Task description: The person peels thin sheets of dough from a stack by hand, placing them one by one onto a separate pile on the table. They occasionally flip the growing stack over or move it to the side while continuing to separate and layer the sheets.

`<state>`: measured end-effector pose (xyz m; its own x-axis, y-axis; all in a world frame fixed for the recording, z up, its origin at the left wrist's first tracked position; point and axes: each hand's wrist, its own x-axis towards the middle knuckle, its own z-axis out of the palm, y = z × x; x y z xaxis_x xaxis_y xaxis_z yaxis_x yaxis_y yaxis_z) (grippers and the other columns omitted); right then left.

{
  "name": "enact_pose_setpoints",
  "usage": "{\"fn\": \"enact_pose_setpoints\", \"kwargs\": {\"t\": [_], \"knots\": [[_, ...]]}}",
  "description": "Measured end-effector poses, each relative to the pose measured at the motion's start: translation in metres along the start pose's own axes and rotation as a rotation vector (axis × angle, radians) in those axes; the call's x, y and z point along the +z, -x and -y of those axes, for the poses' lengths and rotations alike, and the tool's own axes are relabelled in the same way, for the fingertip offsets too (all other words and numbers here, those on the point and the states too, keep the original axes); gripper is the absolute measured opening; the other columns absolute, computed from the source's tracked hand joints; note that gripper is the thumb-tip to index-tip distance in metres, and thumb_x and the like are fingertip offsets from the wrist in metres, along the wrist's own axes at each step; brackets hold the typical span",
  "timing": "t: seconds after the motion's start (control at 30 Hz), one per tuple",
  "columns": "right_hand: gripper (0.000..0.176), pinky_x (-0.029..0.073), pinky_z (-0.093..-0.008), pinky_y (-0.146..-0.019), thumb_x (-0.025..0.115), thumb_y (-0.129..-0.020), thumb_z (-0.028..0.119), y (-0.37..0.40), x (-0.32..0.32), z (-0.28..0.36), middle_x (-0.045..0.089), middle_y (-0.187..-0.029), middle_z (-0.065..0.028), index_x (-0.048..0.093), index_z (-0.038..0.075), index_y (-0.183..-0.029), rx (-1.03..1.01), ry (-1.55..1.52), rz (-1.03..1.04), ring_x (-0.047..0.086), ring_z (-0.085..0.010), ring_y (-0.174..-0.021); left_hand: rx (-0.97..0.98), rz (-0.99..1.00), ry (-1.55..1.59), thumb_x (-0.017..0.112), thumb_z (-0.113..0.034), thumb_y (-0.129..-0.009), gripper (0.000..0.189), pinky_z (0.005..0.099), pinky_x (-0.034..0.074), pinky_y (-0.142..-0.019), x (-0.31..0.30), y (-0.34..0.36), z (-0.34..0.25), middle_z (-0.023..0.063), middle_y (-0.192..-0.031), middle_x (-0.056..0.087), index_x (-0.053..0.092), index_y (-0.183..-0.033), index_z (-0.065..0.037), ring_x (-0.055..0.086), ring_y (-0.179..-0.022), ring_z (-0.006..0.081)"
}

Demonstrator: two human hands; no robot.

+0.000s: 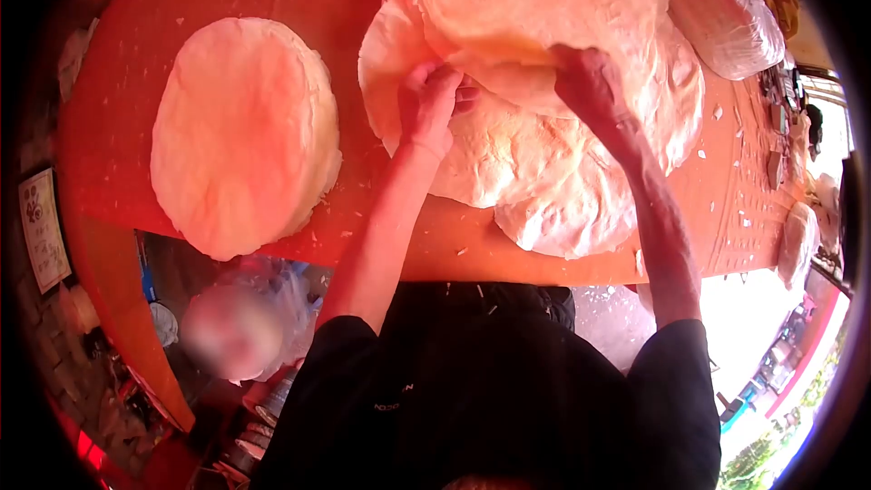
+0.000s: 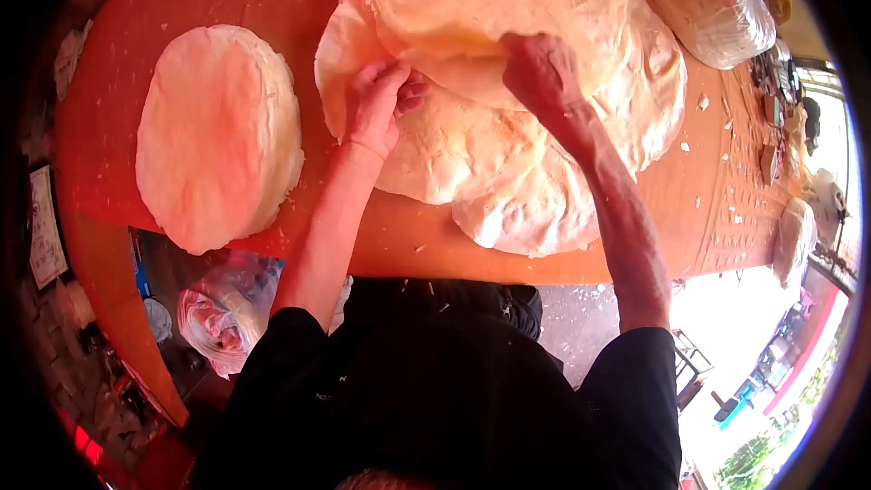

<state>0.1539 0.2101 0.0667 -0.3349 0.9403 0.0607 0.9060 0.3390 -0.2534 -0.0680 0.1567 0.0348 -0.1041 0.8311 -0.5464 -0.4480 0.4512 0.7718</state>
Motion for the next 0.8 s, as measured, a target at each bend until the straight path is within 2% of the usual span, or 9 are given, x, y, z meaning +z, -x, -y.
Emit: {"fn": "enact_pose_setpoints", "kwargs": {"t": [0.1,0.13,0.27,0.4,0.47,0.53,0.63,0.73,0.8], "knots": [[0.021,0.051,-0.0443,-0.062,0.056,-0.079,0.008,0.016,0.003,0.003,0.064,-0.073,-0.0189,0.068,0.011,-0.096,-0.065,-0.129,-0.253,0.065,-0.0365,-0.069,0.064,-0.009,-0.005,0.06,-0.013,-0.091,0.017,0.0261,0.051,-0.06,-0.002,-0.001,-0.001,0.0066,-0.085,0.066,0.057,-0.104,-0.002,0.068,-0.072,0.0174],[0.027,0.051,-0.0455,-0.064,0.053,-0.075,0.003,0.012,-0.01,0.008,0.066,-0.074,-0.0176,0.069,0.012,-0.094,0.063,-0.055,-0.093,0.065,-0.0371,-0.071,0.1,-0.015,-0.023,0.06,-0.012,-0.091,0.019,0.0254,0.051,-0.058,0.001,0.001,0.001,0.0067,-0.086,0.066,0.057,-0.106,-0.002,0.068,-0.071,0.017],[0.026,0.051,-0.0435,-0.061,0.053,-0.077,0.004,0.005,-0.012,0.026,0.068,-0.075,-0.0149,0.07,0.013,-0.095,0.027,-0.017,-0.169,0.066,-0.0337,-0.068,0.121,-0.066,-0.1,0.06,-0.012,-0.091,0.019,0.0238,0.05,-0.057,0.009,0.005,-0.004,0.0066,-0.085,0.066,0.057,-0.107,-0.003,0.067,-0.069,0.017],[0.023,0.051,-0.0408,-0.061,0.057,-0.077,0.004,0.019,0.031,0.034,0.069,-0.076,-0.012,0.069,0.01,-0.095,-0.142,-0.089,-0.321,0.066,-0.031,-0.068,-0.085,0.111,0.045,0.058,-0.015,-0.092,0.016,0.0233,0.047,-0.054,0.002,-0.006,-0.013,0.007,-0.087,0.066,0.058,-0.104,-0.005,0.067,-0.067,0.0184],[0.033,0.054,-0.0416,-0.071,0.055,-0.077,0.003,0.014,0.009,0.043,0.069,-0.087,-0.0154,0.069,0.01,-0.106,0.017,-0.101,-0.137,0.067,-0.0341,-0.079,-0.165,0.16,0.041,0.057,-0.017,-0.093,0.016,0.0231,0.045,-0.051,-0.006,-0.009,-0.011,0.0072,-0.087,0.066,0.059,-0.103,-0.006,0.067,-0.066,0.0187],[0.032,0.054,-0.0413,-0.071,0.056,-0.077,0.002,0.006,0.002,0.047,0.07,-0.089,-0.0149,0.068,0.01,-0.106,0.064,-0.096,-0.076,0.067,-0.0334,-0.08,-0.196,0.272,0.087,0.053,-0.021,-0.094,0.019,0.0234,0.04,-0.047,-0.005,-0.012,-0.012,0.007,-0.088,0.066,0.06,-0.103,-0.006,0.066,-0.065,0.0191],[0.026,0.051,-0.0409,-0.067,0.062,-0.077,0.009,0.008,0.019,0.054,0.068,-0.087,-0.0127,0.064,0.006,-0.103,-0.101,-0.112,-0.188,0.066,-0.0306,-0.081,-0.213,0.335,0.125,0.051,-0.022,-0.095,0.019,0.0237,0.038,-0.047,-0.003,-0.016,-0.015,0.0062,-0.087,0.066,0.059,-0.103,-0.006,0.064,-0.063,0.0194],[0.042,0.051,-0.0401,-0.084,0.065,-0.078,0.008,0.03,0.02,0.061,0.065,-0.111,-0.0145,0.058,0.004,-0.118,-0.181,-0.062,-0.347,0.063,-0.0333,-0.103,-0.206,0.4,0.22,0.051,-0.021,-0.096,0.019,0.0238,0.038,-0.048,-0.006,-0.021,-0.012,0.0055,-0.088,0.065,0.059,-0.104,-0.006,0.064,-0.064,0.0192],[0.039,0.052,-0.0398,-0.083,0.065,-0.079,0.009,0.03,0.032,0.051,0.066,-0.109,-0.014,0.059,0.005,-0.117,-0.148,-0.014,-0.379,0.063,-0.0333,-0.101,-0.193,0.412,0.253,0.051,-0.021,-0.096,0.019,0.0238,0.038,-0.048,-0.001,-0.017,-0.005,0.0053,-0.089,0.066,0.059,-0.104,-0.006,0.064,-0.065,0.019]]}}
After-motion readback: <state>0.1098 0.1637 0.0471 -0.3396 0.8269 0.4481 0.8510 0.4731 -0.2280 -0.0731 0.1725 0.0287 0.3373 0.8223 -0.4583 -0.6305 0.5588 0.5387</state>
